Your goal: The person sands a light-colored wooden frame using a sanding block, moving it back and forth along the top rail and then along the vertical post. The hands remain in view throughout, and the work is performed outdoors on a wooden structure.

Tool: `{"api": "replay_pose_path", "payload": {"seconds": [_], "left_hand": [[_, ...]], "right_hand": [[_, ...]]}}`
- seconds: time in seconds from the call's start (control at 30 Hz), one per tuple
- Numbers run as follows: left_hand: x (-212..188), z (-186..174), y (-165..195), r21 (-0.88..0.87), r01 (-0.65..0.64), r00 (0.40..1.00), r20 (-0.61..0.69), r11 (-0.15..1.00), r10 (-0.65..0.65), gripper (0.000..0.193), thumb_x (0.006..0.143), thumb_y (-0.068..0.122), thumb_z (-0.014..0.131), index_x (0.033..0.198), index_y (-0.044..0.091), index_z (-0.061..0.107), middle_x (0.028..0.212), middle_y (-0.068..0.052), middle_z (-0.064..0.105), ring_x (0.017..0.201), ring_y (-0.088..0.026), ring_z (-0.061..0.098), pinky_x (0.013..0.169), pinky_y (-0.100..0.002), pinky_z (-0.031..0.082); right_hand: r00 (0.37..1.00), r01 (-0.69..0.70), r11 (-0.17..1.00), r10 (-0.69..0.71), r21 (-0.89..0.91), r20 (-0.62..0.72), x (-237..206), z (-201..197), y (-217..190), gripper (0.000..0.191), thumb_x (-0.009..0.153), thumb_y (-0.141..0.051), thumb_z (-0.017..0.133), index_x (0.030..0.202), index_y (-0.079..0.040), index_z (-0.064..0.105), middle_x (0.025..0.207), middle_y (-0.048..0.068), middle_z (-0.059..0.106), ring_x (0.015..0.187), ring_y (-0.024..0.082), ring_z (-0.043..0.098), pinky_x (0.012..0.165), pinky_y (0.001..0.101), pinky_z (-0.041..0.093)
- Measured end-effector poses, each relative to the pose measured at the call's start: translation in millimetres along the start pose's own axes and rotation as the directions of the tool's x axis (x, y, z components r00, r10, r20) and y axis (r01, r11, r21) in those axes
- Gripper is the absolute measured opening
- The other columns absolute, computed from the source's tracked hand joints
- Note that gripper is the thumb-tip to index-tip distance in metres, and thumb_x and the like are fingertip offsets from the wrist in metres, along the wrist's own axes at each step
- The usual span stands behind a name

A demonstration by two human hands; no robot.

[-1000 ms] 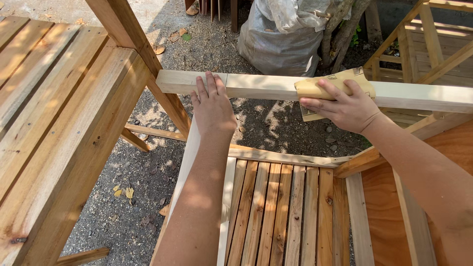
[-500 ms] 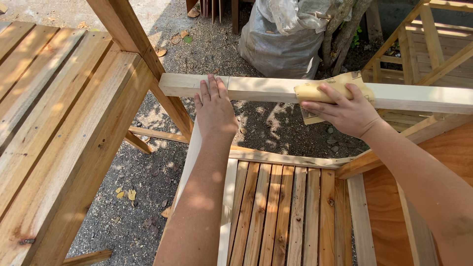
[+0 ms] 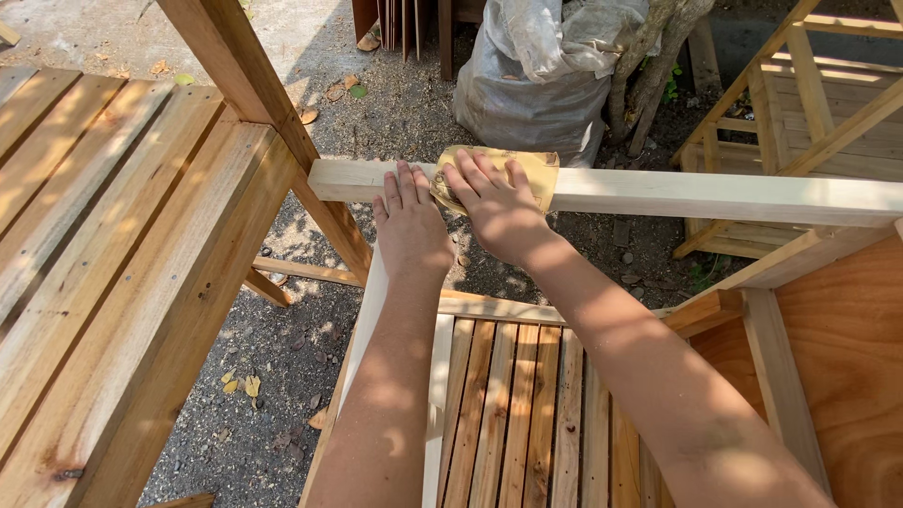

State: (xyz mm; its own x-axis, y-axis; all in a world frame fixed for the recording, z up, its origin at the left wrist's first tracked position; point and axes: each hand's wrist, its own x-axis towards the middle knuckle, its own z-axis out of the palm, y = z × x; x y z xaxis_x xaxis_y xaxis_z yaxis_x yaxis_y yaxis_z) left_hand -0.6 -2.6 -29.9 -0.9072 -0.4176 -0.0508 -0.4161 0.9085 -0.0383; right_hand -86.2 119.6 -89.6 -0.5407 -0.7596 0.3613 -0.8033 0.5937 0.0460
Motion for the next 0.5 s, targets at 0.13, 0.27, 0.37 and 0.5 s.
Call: {"api": "replay_pose_path", "payload": {"seconds": [0.13,0.27,0.37,0.5], "left_hand": [[-3,-3,1,0.049,-0.005,0.999,0.041,0.999,0.003,0.093,0.092,0.020,0.064,0.163,0.015,0.004,0.171,-0.010,0.002,0.157,-0.027,0.007,0.126,-0.045,0.013],[-9,-10,4,0.100,-0.043,0.996,0.082,0.994,0.035,0.095,0.091,0.017,0.064,0.164,0.026,0.003,0.171,-0.008,0.001,0.156,-0.030,0.005,0.126,-0.045,0.011],[-10,-12,7,0.110,-0.113,0.991,0.091,0.988,0.103,0.095,0.091,0.017,0.063,0.164,0.032,0.005,0.171,-0.001,0.003,0.156,-0.031,0.005,0.127,-0.046,0.009],[-5,-6,8,0.081,-0.207,0.978,0.020,0.975,0.206,0.092,0.089,0.017,0.063,0.162,0.037,0.011,0.171,0.005,0.008,0.156,-0.030,0.007,0.126,-0.049,0.010]], "right_hand": [[0.957,-0.240,0.962,0.258,-0.133,0.137,-67,-24,66,0.076,0.087,-0.006,0.056,0.158,-0.016,0.033,0.166,0.009,0.031,0.153,0.024,0.030,0.118,0.0615,0.022],[0.818,-0.563,0.811,0.574,-0.158,0.034,-154,-65,146,0.063,0.097,-0.005,0.051,0.156,-0.020,0.037,0.166,0.012,0.032,0.155,0.030,0.027,0.120,0.0717,0.016],[0.622,-0.736,0.644,0.765,-0.208,0.167,-155,-80,160,0.086,0.083,0.000,0.057,0.158,-0.035,0.032,0.167,0.013,0.025,0.154,0.036,0.020,0.117,0.0731,0.010],[0.596,-0.663,0.697,0.713,-0.274,0.370,-67,-50,93,0.076,0.092,-0.009,0.059,0.155,-0.042,0.031,0.166,0.013,0.023,0.153,0.041,0.017,0.116,0.0748,0.008]]}}
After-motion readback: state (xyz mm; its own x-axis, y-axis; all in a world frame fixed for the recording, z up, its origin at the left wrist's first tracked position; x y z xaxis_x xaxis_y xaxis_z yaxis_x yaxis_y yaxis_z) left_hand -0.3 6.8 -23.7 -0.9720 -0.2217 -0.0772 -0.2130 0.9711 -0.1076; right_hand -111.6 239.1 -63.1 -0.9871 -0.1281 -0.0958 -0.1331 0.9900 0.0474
